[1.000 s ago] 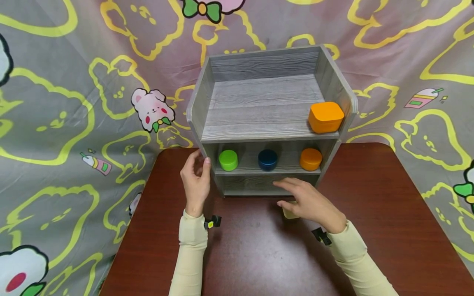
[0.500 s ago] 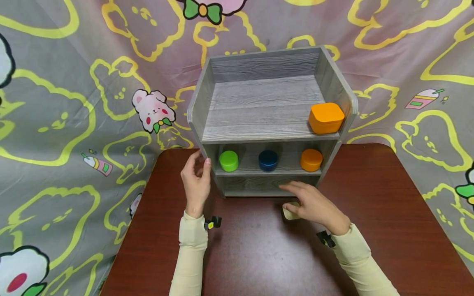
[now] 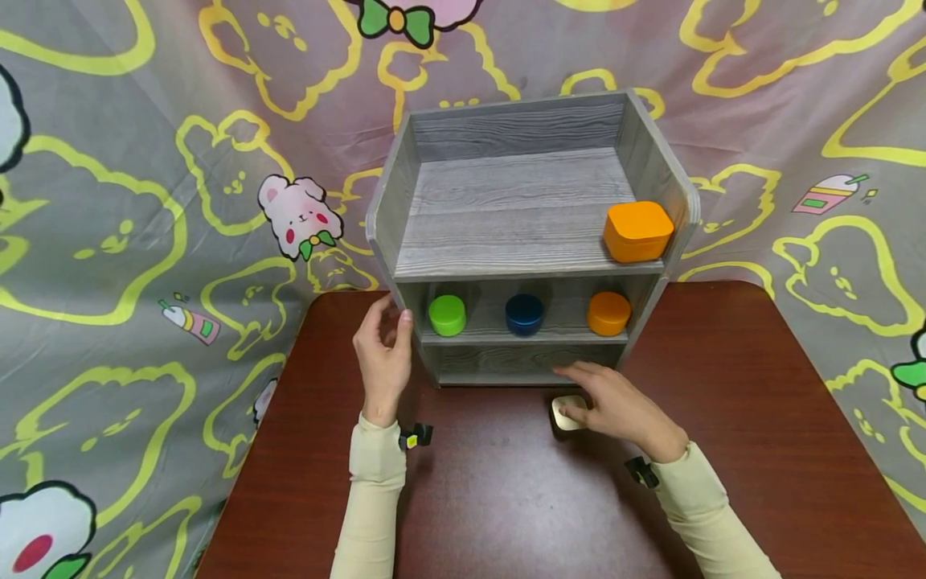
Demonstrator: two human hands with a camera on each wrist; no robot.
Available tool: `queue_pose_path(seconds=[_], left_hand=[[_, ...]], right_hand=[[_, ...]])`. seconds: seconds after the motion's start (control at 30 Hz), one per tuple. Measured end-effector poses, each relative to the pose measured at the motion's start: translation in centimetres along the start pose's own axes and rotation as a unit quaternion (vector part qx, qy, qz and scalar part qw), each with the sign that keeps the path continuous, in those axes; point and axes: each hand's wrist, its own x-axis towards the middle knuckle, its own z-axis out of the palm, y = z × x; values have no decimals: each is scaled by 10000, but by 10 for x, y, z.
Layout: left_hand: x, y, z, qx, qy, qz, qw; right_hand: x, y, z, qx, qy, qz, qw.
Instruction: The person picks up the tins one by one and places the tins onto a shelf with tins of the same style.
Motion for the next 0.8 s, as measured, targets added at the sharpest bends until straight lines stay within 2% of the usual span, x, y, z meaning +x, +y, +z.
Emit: queue_pose_path(seconds=[0.13,0.37,0.47,0.6,0.8], left_hand=[[0,4,1,34,35,-2,10000],[-2,30,0,20,-3,33,10000],[-3,36,0,32,9,93,10000],[-3,33,1,11,23,82,10000],[-1,8,3,149,62,9,9999]], right_hand=[[-1,5,3,1,-83,50,10000],[-5,10,9,62,-202,218,9995],[-6,12,11,68,-208,225,9995],[-7,16,16,98,-243,245,9994],[-9,23,23,162,-358,351,9986]])
